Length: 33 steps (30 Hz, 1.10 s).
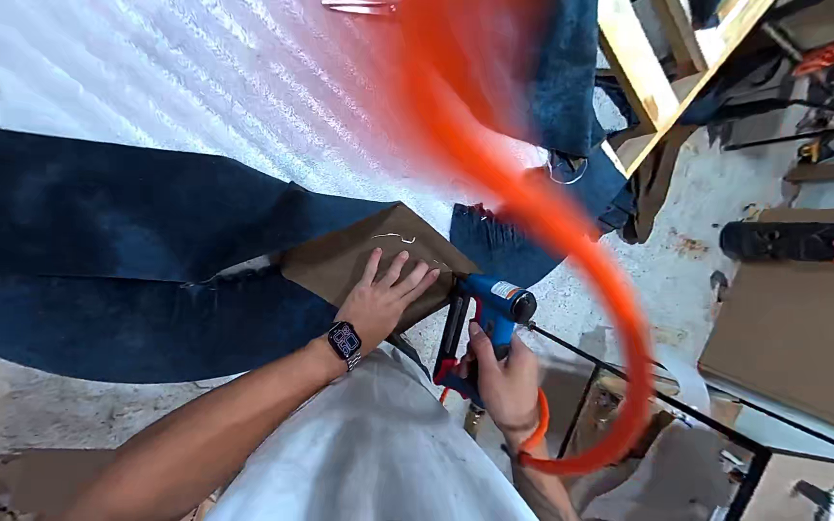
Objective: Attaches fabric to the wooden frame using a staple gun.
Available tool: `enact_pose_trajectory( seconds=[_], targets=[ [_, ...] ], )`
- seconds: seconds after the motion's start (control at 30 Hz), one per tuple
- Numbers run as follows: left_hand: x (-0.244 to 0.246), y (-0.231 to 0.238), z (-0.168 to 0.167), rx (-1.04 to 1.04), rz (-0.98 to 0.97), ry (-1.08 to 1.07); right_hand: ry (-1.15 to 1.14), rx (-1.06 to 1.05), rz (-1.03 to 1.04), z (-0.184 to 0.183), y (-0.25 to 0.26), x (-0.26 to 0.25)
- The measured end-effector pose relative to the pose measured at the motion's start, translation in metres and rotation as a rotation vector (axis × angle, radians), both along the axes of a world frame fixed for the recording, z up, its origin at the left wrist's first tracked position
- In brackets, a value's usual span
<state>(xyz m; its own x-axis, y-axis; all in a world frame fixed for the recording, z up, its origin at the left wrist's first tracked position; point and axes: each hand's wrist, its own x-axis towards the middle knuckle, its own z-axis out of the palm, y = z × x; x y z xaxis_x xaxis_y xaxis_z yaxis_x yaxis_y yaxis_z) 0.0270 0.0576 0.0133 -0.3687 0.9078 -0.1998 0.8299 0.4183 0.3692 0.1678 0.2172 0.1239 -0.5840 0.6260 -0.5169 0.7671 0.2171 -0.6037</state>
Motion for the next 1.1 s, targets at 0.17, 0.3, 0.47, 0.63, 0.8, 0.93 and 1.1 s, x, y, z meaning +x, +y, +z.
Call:
enact_pose_trajectory(
  seconds=[0.17,0.3,0.47,0.63,0.8,0.93,1.1],
  targets=[
    [0.002,-0.004,0.000,-0.027,0.006,0.067,0.148,0.211,0.035,-0.025,-0.030,-0.002],
    [-0.001,0.000,0.007,-0.010,0.050,0.072,0.090,0.369,-0.038,-0.029,-0.051,-0.011],
    [-0.012,0.006,0.012,-0.039,0.017,0.051,0.092,0.438,-0.222,-0.034,-0.071,-0.022],
    [-0.041,0.000,-0.006,0.087,-0.157,0.032,0.035,0.260,-0.460,-0.029,-0.087,-0.038],
    [-0.041,-0.002,-0.011,0.081,-0.178,0.093,0.003,0.341,-0.539,-0.025,-0.101,-0.049],
    [-0.040,0.012,-0.005,0.062,-0.166,0.093,0.009,0.356,-0.575,-0.027,-0.103,-0.046],
    [-0.042,0.011,-0.010,0.043,-0.209,0.093,-0.005,0.414,-0.546,-0.029,-0.096,-0.043]
  ],
)
